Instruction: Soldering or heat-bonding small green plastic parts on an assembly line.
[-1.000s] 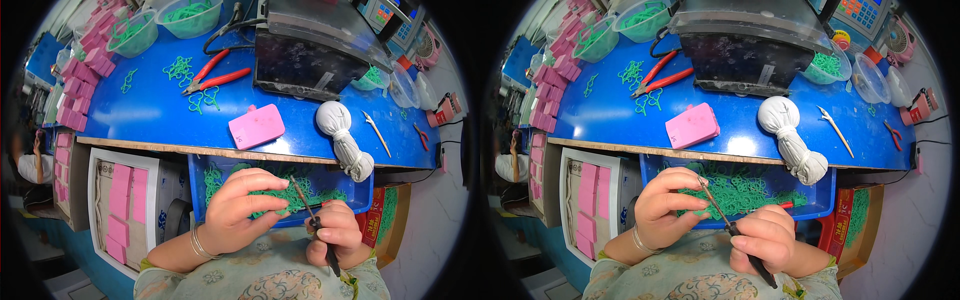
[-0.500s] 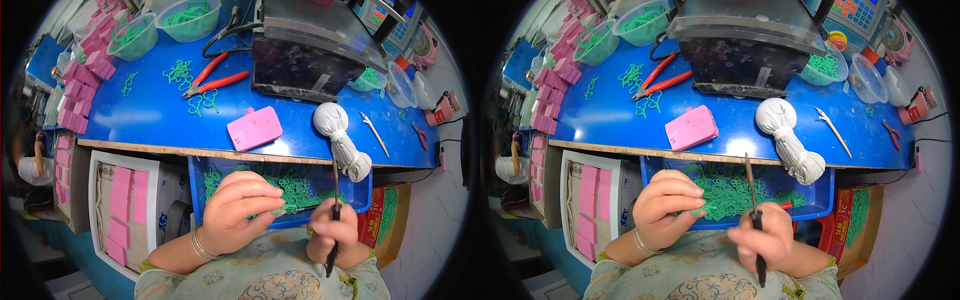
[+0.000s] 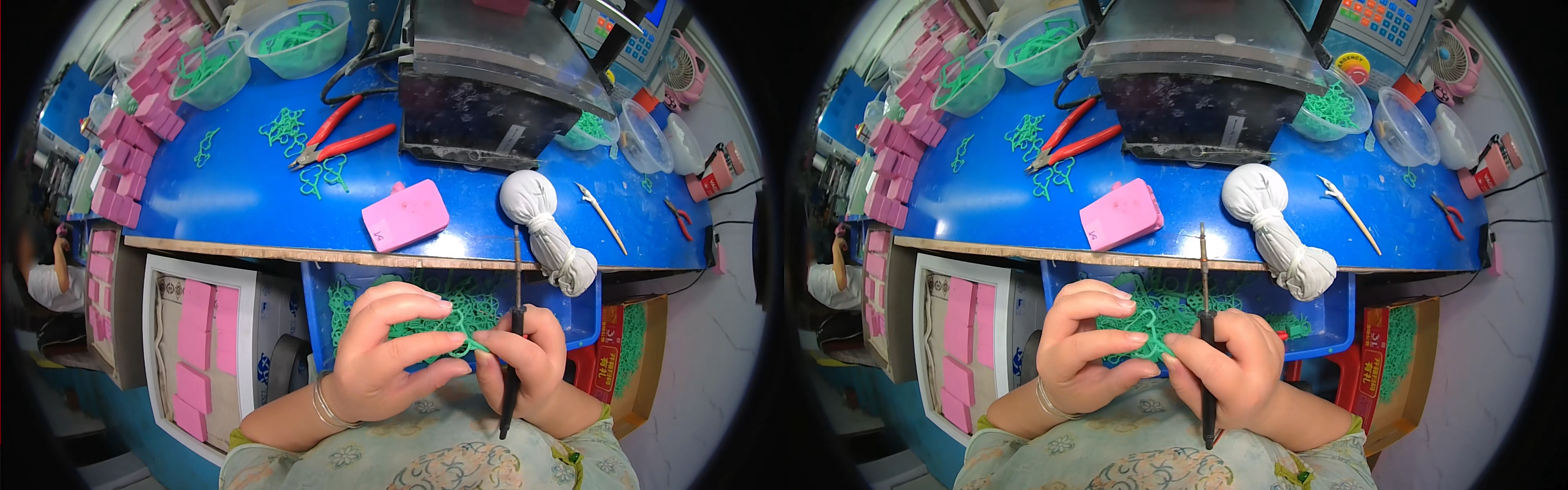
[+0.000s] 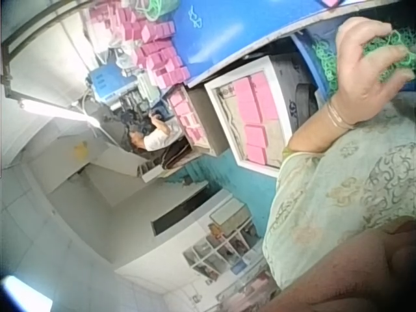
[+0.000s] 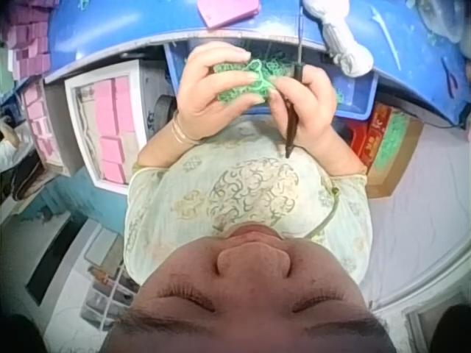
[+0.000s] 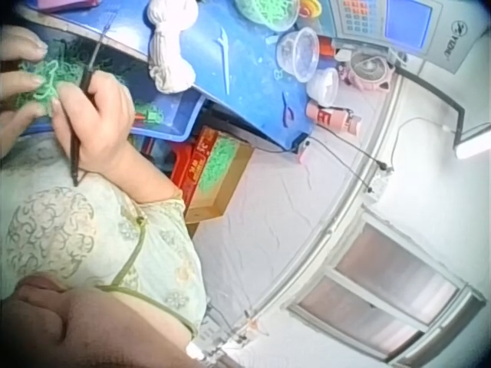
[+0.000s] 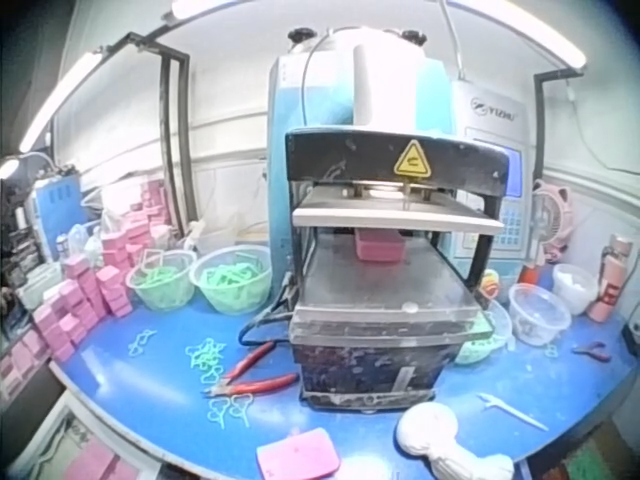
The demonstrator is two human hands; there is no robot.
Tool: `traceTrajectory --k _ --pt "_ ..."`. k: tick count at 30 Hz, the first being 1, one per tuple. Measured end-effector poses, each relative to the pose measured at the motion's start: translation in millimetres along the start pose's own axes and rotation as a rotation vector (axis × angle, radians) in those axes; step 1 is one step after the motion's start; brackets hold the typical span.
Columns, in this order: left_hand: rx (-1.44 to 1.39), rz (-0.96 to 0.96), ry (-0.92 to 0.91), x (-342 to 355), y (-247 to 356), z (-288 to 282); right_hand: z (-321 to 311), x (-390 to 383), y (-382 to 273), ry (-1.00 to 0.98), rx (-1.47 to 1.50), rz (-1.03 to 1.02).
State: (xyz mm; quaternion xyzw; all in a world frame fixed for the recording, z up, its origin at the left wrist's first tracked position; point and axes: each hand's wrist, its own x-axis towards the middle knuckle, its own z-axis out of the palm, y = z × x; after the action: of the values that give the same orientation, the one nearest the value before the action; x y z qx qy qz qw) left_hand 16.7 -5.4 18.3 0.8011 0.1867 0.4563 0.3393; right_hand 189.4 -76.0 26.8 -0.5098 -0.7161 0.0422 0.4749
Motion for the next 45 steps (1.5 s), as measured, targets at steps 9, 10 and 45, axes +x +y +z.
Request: traceTrajectory --k 9,10,45 --pt "-0.047 -0.021 0.058 -2.9 -2.5 4.0 -2.2 -5.1 -1.2 0.062 -0.156 -0.136" --pt "-0.052 -0.022 0.062 -2.8 -2.2 4.2 -2.1 -5.6 -0.9 0.062 -0.156 -0.136" --pt "0.904 -0.359 0.153 42.9 -96.2 -85.8 -7.8 -9.4 7.2 0.05 -0.079 -0.016"
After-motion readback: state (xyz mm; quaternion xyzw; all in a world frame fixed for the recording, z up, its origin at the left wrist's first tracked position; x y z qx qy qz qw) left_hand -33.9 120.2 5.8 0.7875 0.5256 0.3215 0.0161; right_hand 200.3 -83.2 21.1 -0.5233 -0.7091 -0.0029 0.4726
